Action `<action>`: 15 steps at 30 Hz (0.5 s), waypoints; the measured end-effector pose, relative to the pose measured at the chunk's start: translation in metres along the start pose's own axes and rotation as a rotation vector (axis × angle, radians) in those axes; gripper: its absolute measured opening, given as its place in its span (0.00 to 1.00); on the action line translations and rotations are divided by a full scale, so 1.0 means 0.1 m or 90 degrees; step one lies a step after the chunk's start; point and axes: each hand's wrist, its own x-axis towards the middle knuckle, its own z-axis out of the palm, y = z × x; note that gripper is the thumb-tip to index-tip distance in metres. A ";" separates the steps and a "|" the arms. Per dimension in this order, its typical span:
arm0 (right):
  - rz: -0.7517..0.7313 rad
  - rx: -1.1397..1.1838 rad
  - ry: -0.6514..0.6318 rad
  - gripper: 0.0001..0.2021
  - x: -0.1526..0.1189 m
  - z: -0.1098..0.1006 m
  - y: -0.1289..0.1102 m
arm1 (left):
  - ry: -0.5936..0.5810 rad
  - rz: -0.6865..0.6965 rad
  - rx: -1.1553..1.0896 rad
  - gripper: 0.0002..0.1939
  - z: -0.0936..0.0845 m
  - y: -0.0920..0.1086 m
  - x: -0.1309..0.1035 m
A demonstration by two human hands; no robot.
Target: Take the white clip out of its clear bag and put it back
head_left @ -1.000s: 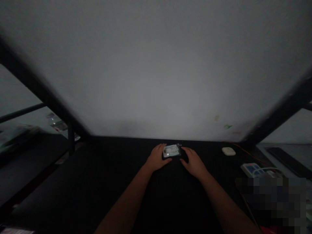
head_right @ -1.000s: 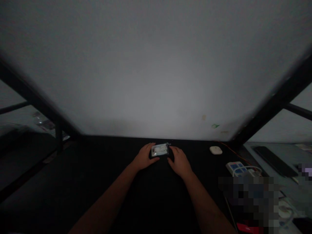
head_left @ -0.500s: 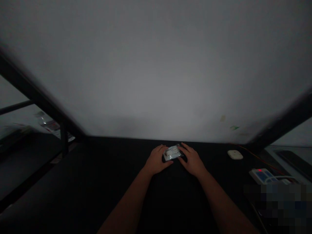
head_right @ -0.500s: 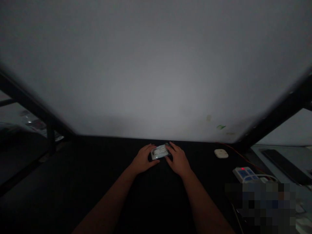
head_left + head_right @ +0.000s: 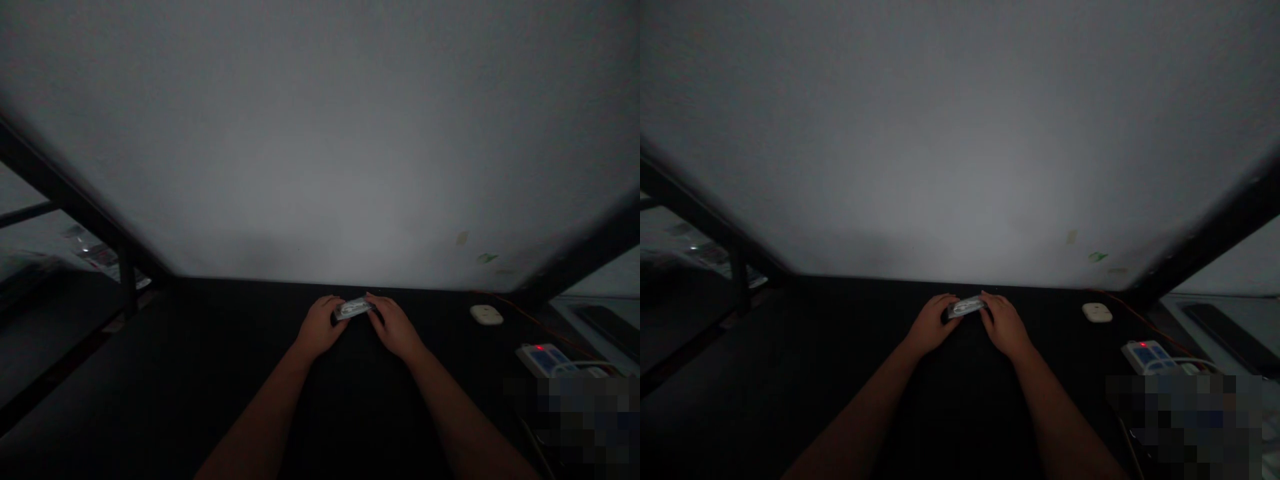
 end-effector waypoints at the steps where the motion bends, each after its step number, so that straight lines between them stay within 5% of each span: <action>1: 0.010 0.012 0.005 0.17 0.00 0.00 -0.01 | 0.011 0.001 -0.006 0.16 0.00 0.01 0.01; 9: 0.132 0.130 0.068 0.22 0.01 0.01 -0.07 | 0.009 -0.049 -0.054 0.13 -0.02 0.14 0.02; 12: 0.146 0.151 0.076 0.30 0.00 0.03 -0.06 | 0.003 -0.108 -0.148 0.14 -0.01 0.15 0.03; 15: 0.138 0.142 0.073 0.26 0.00 0.05 -0.04 | 0.000 -0.153 -0.278 0.15 0.01 0.12 0.04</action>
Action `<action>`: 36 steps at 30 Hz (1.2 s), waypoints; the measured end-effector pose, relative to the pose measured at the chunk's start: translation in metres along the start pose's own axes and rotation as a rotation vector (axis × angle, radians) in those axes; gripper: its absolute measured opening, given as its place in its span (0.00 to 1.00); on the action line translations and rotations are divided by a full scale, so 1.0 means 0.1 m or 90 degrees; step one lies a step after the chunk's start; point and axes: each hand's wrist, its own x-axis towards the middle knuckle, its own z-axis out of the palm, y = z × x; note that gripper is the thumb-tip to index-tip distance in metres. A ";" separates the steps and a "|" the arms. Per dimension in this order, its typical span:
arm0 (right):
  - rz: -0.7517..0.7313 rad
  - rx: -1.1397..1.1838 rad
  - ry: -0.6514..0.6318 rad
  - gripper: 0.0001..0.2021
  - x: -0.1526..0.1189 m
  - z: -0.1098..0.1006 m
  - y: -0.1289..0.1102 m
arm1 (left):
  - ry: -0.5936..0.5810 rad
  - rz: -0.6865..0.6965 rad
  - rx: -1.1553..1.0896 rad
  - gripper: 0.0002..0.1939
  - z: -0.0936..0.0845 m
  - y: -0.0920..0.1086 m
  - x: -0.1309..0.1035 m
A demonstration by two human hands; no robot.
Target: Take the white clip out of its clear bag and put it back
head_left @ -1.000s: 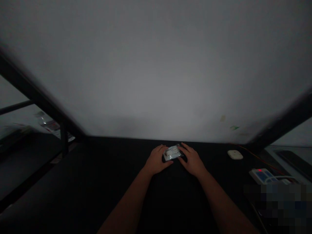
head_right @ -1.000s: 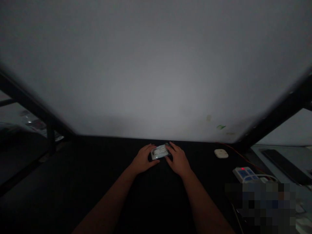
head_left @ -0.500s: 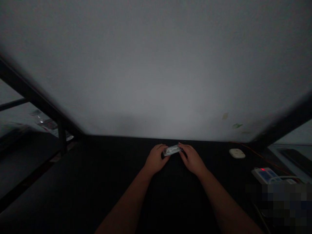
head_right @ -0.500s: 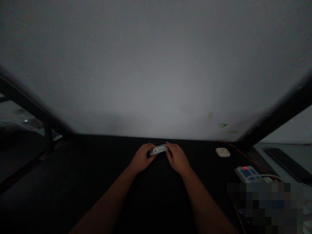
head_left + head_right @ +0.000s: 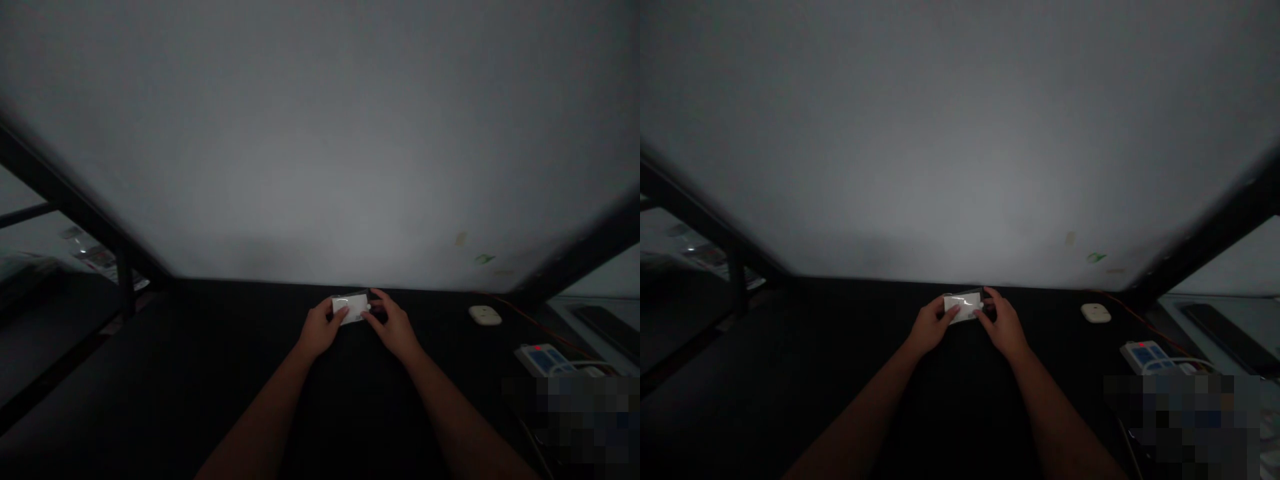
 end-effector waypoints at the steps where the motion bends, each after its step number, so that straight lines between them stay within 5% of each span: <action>1: -0.004 -0.009 0.001 0.23 0.00 0.00 0.00 | 0.001 -0.010 -0.039 0.15 0.00 -0.01 0.01; 6: -0.036 -0.094 0.004 0.11 0.00 -0.03 -0.03 | -0.018 -0.053 -0.140 0.21 -0.01 -0.05 0.04; 14: -0.090 -0.146 0.010 0.10 -0.02 -0.05 -0.06 | -0.032 -0.097 -0.203 0.25 -0.02 -0.05 0.05; 30: 0.055 0.002 0.130 0.06 -0.02 -0.07 -0.06 | -0.032 -0.142 -0.237 0.27 -0.02 -0.03 0.07; 36: 0.075 -0.235 -0.015 0.09 0.00 -0.09 -0.06 | -0.025 -0.129 -0.224 0.25 -0.04 -0.01 0.06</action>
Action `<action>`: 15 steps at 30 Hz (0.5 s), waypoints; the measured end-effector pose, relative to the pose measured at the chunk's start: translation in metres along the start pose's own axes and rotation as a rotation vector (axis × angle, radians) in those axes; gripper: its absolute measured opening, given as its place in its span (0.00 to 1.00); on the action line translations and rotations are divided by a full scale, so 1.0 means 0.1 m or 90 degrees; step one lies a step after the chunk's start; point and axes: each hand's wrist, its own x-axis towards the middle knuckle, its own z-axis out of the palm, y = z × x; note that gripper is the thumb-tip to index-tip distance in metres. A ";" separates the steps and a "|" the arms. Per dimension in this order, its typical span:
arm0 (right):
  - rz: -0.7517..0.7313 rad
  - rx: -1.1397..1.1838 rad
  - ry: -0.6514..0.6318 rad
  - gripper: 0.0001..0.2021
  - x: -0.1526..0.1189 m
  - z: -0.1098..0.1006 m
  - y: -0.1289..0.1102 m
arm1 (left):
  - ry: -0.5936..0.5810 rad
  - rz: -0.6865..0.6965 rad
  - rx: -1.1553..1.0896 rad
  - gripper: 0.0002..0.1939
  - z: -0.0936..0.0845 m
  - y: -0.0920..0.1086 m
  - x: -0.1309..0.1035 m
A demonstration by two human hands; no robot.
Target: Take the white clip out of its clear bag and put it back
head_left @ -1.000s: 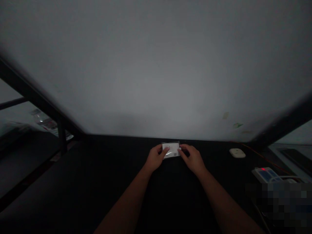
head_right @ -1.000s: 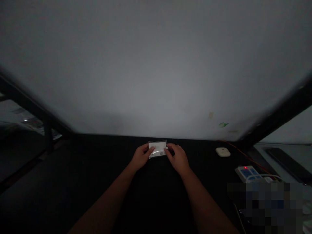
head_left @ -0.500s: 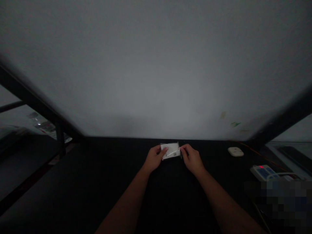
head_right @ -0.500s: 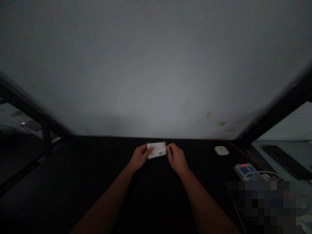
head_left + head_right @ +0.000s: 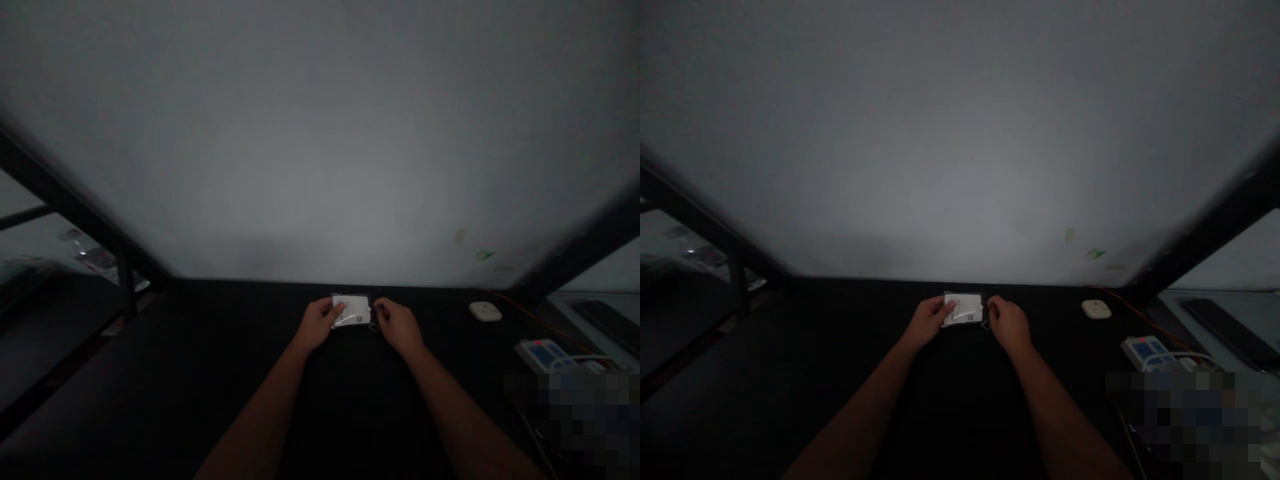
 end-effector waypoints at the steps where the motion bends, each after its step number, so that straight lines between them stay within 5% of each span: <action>1: -0.014 -0.029 -0.016 0.10 0.00 -0.01 0.00 | 0.003 0.004 0.010 0.24 0.00 0.00 0.00; 4: -0.044 -0.009 -0.027 0.12 0.00 0.00 0.01 | 0.009 0.011 0.020 0.23 -0.01 0.00 0.00; 8: -0.057 0.222 -0.041 0.14 0.00 0.05 0.05 | 0.014 0.058 -0.013 0.21 0.00 0.00 0.00; 15: 0.054 0.535 -0.068 0.17 0.06 0.09 0.08 | -0.003 0.097 0.048 0.21 0.00 -0.03 -0.03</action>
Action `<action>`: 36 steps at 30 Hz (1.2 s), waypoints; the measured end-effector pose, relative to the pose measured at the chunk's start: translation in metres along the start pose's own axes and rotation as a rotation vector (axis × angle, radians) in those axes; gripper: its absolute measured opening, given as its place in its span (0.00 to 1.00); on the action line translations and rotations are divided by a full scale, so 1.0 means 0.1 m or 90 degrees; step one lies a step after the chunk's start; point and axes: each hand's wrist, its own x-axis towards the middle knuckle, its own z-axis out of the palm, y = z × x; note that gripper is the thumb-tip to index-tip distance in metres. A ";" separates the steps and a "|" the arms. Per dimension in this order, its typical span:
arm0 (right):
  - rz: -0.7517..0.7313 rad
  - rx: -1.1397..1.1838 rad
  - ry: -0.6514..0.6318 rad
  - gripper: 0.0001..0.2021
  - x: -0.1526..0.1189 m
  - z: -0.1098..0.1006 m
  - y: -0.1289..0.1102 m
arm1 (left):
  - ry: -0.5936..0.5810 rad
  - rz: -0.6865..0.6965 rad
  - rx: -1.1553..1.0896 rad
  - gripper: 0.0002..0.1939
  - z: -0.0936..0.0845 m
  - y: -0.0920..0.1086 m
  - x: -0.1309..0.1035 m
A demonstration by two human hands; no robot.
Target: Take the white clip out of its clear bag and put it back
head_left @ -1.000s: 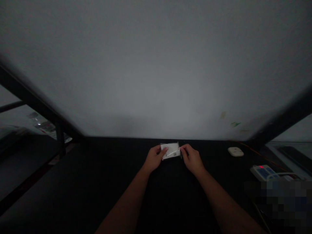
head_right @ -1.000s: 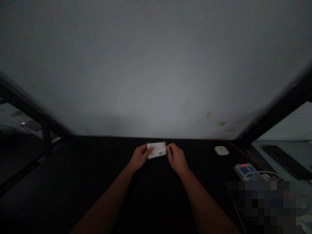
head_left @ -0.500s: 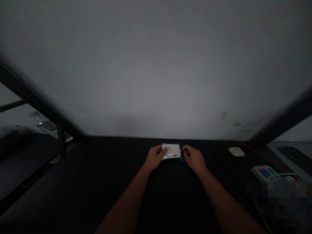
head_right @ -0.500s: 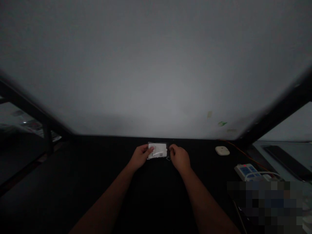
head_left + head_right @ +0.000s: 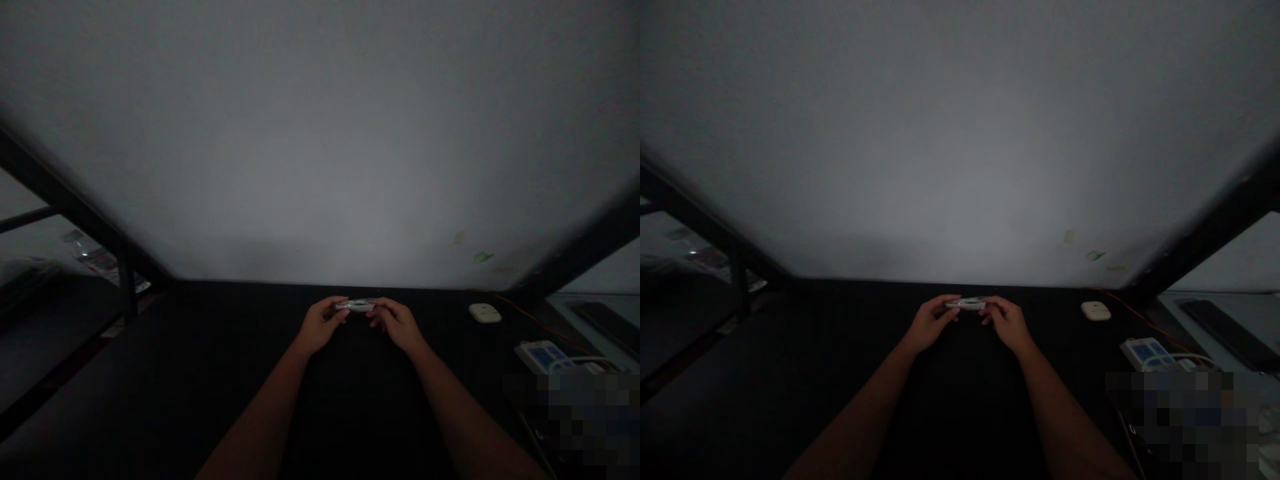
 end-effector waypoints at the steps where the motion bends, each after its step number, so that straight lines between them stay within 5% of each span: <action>1: 0.009 0.017 -0.002 0.18 0.01 0.00 -0.01 | 0.000 0.007 0.001 0.20 0.00 0.00 0.00; 8: 0.006 0.033 -0.009 0.23 0.03 -0.05 -0.03 | 0.012 -0.008 -0.017 0.23 -0.04 0.03 0.02; 15: -0.012 0.009 0.025 0.17 0.04 -0.05 0.03 | 0.001 -0.027 -0.060 0.19 -0.04 -0.01 0.01; 24: -0.050 -0.048 -0.060 0.18 0.01 -0.08 0.02 | -0.025 -0.087 -0.169 0.39 -0.05 -0.02 0.02; 36: -0.107 -0.198 -0.162 0.13 0.00 -0.10 -0.10 | -0.004 -0.093 -0.162 0.28 -0.07 -0.03 0.04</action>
